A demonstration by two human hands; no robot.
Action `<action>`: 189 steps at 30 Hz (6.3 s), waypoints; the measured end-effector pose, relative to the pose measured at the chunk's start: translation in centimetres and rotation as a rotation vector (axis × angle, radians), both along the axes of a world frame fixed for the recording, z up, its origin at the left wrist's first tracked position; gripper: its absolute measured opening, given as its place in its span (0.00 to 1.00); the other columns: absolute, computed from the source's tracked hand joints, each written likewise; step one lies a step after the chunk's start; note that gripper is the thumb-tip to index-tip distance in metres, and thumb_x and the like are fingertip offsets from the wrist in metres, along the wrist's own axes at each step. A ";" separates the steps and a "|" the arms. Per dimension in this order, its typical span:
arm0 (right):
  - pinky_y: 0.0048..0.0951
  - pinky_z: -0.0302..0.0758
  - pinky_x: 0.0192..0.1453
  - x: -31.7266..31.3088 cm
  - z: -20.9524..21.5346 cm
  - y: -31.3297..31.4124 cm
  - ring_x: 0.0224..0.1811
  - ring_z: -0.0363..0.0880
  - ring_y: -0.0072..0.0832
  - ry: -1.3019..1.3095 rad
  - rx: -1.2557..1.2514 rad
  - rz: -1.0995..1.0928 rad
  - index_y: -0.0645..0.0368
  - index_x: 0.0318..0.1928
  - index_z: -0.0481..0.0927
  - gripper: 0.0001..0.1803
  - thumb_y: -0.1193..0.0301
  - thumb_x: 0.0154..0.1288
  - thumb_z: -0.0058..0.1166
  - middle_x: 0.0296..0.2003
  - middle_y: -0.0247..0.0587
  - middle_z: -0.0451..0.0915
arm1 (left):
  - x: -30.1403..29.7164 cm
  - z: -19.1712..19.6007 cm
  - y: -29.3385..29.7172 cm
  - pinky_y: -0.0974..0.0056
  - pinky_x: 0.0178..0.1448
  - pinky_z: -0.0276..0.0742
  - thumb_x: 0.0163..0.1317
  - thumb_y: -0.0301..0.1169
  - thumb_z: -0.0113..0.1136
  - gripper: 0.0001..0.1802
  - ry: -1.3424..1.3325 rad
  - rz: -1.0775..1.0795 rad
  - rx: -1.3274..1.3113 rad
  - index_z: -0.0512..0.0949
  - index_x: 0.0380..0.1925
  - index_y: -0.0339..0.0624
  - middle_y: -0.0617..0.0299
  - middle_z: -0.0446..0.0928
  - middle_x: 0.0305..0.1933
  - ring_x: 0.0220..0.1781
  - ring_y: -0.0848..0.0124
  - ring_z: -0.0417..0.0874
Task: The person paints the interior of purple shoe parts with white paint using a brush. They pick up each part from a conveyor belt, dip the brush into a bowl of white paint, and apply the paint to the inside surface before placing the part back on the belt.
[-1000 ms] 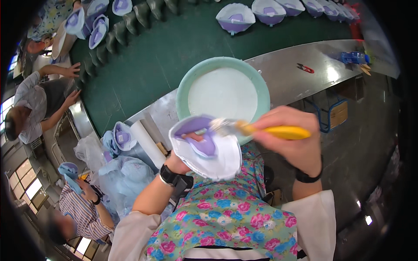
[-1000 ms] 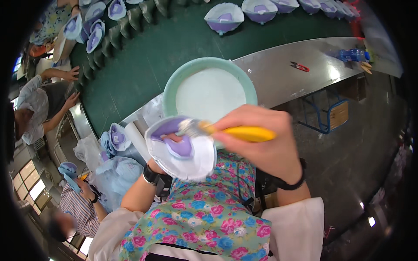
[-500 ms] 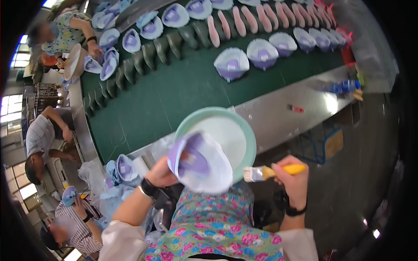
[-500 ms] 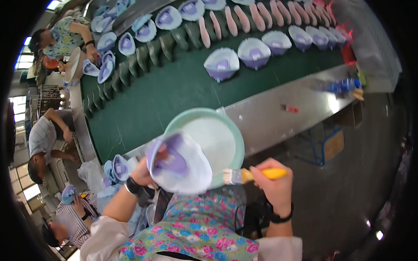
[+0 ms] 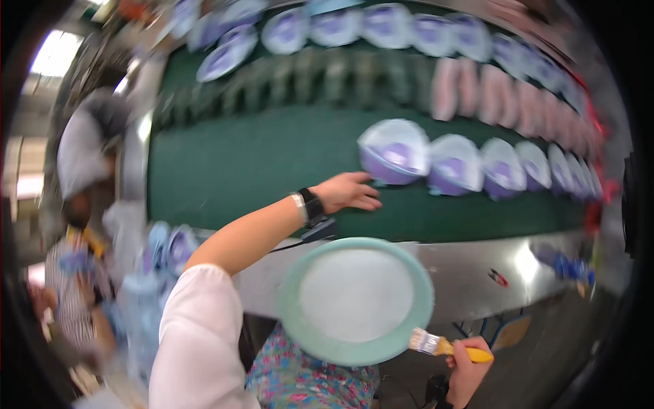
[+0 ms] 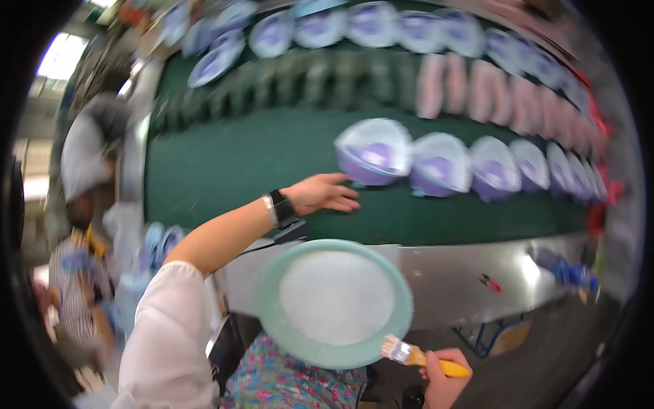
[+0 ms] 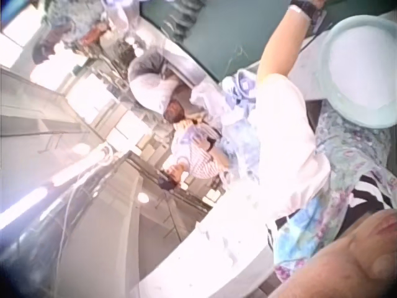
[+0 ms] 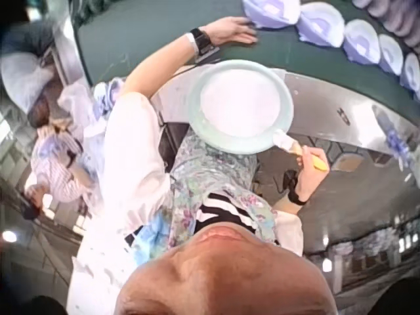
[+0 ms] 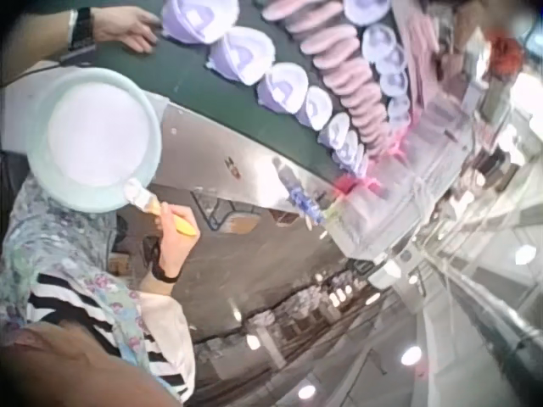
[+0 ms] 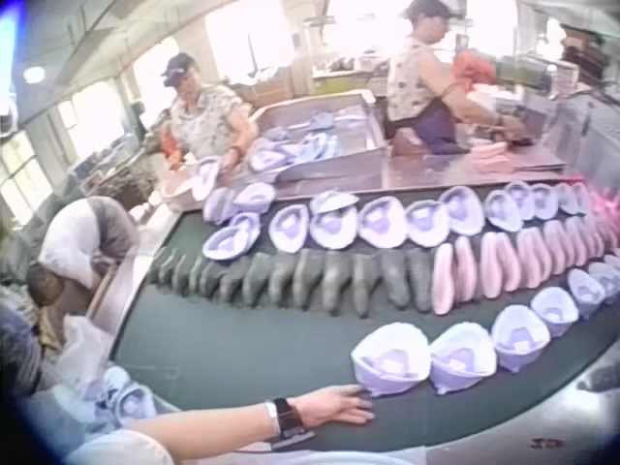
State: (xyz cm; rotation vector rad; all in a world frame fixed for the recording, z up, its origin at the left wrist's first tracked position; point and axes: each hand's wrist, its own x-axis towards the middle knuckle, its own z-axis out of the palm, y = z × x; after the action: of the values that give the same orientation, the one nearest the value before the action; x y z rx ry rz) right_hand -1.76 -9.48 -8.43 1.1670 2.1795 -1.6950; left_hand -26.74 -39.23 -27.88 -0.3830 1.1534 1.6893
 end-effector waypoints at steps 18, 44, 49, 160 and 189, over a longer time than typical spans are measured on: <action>0.18 0.62 0.27 -5.4 6.9 -18.2 0.23 0.65 0.16 0.089 0.145 0.424 0.65 0.38 0.76 0.13 0.67 0.71 0.47 0.29 0.34 0.75 | 19.6 3.3 -41.0 0.50 0.49 0.71 0.42 0.26 0.60 0.23 0.853 -0.162 -1.640 0.72 0.43 0.43 0.49 0.71 0.40 0.47 0.48 0.71; 0.31 0.78 0.41 -2.1 6.2 -14.4 0.43 0.77 0.32 0.377 -0.279 1.350 0.56 0.45 0.80 0.20 0.71 0.49 0.64 0.55 0.36 0.77 | 25.1 21.3 -9.1 0.57 0.71 0.58 0.55 0.30 0.67 0.44 0.656 -0.003 -0.067 0.54 0.68 0.37 0.47 0.55 0.73 0.70 0.56 0.64; 0.36 0.74 0.38 -2.8 5.6 -8.2 0.40 0.76 0.41 0.322 0.468 0.981 0.60 0.40 0.81 0.13 0.68 0.55 0.62 0.41 0.42 0.79 | 30.2 24.3 -6.9 0.59 0.70 0.62 0.58 0.31 0.63 0.28 0.386 -0.193 0.001 0.70 0.60 0.42 0.52 0.57 0.72 0.68 0.56 0.67; 0.29 0.80 0.41 -5.6 8.1 -18.7 0.43 0.80 0.31 0.483 0.073 0.998 0.55 0.47 0.82 0.24 0.76 0.44 0.67 0.43 0.35 0.81 | 19.3 20.6 -10.8 0.60 0.69 0.57 0.64 0.26 0.52 0.32 0.636 -0.031 -0.018 0.54 0.67 0.35 0.53 0.63 0.64 0.66 0.64 0.63; 0.29 0.77 0.38 2.3 -7.4 -13.1 0.34 0.82 0.38 0.295 0.322 0.442 0.63 0.39 0.82 0.10 0.77 0.54 0.63 0.35 0.47 0.82 | 30.9 16.1 -11.1 0.61 0.68 0.61 0.65 0.25 0.53 0.31 0.008 0.359 -0.023 0.54 0.67 0.45 0.63 0.63 0.63 0.66 0.69 0.65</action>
State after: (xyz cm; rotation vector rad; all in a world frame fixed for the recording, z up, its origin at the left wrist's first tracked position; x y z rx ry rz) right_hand 0.53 -22.58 -15.87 0.4379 2.7066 -1.4313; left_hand 4.20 -50.34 -11.81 -0.6278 1.1607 1.9878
